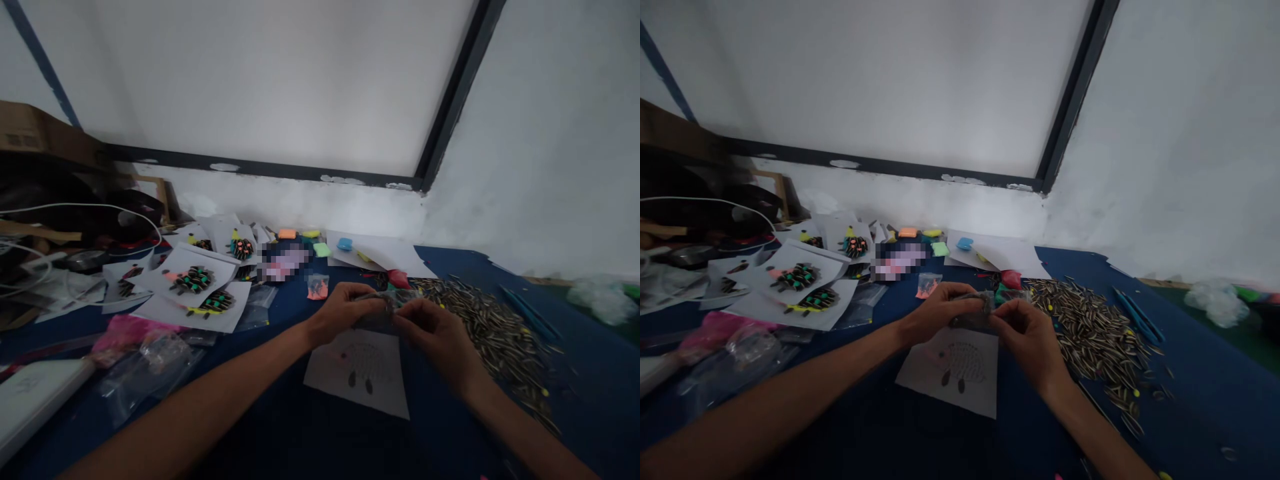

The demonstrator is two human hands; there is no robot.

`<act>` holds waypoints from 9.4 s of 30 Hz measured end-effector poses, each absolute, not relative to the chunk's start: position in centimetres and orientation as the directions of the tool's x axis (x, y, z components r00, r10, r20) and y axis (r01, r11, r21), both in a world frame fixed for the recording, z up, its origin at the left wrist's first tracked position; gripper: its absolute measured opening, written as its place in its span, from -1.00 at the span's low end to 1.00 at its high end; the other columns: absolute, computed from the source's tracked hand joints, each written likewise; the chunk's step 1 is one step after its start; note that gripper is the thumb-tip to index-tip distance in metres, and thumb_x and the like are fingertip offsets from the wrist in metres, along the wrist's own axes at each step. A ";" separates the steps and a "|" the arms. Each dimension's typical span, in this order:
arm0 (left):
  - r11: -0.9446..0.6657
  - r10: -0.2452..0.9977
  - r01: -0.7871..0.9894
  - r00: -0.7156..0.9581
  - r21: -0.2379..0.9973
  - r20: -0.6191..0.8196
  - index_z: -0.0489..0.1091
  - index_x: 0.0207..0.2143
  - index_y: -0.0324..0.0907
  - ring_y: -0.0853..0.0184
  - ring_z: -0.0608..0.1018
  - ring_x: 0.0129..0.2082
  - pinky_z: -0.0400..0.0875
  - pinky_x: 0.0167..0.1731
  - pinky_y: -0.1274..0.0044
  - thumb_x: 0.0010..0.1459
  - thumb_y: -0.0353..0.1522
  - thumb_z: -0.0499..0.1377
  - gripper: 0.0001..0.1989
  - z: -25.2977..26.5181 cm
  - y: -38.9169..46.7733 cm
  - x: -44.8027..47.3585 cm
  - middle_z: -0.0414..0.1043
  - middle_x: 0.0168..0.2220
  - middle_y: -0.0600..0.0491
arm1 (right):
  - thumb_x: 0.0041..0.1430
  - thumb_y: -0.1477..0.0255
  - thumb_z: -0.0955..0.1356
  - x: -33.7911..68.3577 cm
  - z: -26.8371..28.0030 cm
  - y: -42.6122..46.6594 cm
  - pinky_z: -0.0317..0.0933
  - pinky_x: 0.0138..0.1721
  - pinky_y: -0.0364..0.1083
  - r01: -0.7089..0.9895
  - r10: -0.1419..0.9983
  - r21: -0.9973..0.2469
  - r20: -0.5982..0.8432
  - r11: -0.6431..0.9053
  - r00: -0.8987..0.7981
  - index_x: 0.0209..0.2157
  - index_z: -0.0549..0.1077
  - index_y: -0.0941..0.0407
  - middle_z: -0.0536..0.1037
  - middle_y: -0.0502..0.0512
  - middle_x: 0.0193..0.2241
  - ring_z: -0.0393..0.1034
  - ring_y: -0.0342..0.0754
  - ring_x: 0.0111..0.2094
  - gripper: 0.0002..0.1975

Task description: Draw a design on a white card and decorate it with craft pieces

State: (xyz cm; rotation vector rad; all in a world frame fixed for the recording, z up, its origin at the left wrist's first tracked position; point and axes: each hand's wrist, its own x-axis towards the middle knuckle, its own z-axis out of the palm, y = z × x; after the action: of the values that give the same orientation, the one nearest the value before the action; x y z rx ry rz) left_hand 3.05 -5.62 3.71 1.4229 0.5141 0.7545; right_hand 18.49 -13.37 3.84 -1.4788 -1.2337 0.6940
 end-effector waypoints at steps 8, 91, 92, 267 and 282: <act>0.020 0.732 -0.138 0.676 0.990 0.079 0.44 -0.45 -0.29 0.52 0.26 -0.58 0.08 -0.57 0.63 -0.02 -0.26 0.25 -0.77 3.4 -5.4 3.1 0.26 -0.58 0.13 | -0.03 0.16 0.35 18.5 4.1 -13.5 0.13 -0.64 -0.17 0.455 0.975 -0.885 0.178 0.098 0.137 -0.52 0.40 0.11 0.34 -0.08 -0.70 0.24 -0.17 -0.68 -0.71; 0.448 0.753 -0.256 0.625 0.856 -0.207 0.34 -0.30 -0.33 0.37 0.58 -0.45 0.47 -0.27 0.47 0.07 -0.64 0.07 -0.84 2.2 -1.8 2.1 0.48 -0.36 -0.05 | -0.14 -0.05 0.37 20.1 3.9 -12.9 0.03 -0.72 -0.19 0.417 0.944 -0.908 0.106 -0.036 0.313 -0.42 0.39 0.11 0.44 0.00 -0.63 0.20 -0.20 -0.72 -0.51; 0.445 0.763 -0.258 0.610 0.858 -0.212 0.33 -0.28 -0.32 0.38 0.57 -0.48 0.48 -0.32 0.48 0.12 -0.60 0.07 -0.88 2.3 -1.8 2.1 0.48 -0.36 -0.05 | -0.14 -0.05 0.37 20.1 3.8 -12.9 0.03 -0.73 -0.19 0.424 0.943 -0.905 0.109 -0.037 0.315 -0.42 0.39 0.12 0.46 0.02 -0.62 0.20 -0.20 -0.72 -0.51; 0.005 0.740 -0.011 0.673 1.000 0.004 0.49 -0.43 -0.30 0.51 0.18 -0.60 0.00 -0.60 0.60 0.06 -0.27 0.15 -0.75 3.0 -2.5 2.2 0.23 -0.58 0.11 | -0.09 0.31 0.36 20.1 3.6 -9.4 0.21 -0.46 -0.13 0.531 0.918 -0.823 0.347 0.201 0.192 -0.48 0.47 0.11 0.50 0.02 -0.56 0.37 -0.08 -0.49 -0.84; -0.265 0.699 0.114 0.707 0.958 0.109 0.25 -0.62 -0.25 0.52 0.05 -0.62 -0.13 -0.61 0.57 0.12 -0.18 0.13 -0.62 2.5 -2.1 2.0 -0.05 -0.65 0.20 | -0.12 0.26 0.36 19.8 4.5 -10.1 -0.13 -0.70 -0.22 0.297 0.974 -0.954 0.039 -0.029 0.221 -0.36 0.53 0.15 0.27 -0.13 -0.75 -0.01 -0.26 -0.73 -0.70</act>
State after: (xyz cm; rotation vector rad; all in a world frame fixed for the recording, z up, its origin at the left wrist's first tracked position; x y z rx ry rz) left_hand 2.00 -2.10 2.47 1.7768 0.6447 0.6408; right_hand 19.78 -10.09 4.45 -1.5214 -1.2514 0.8753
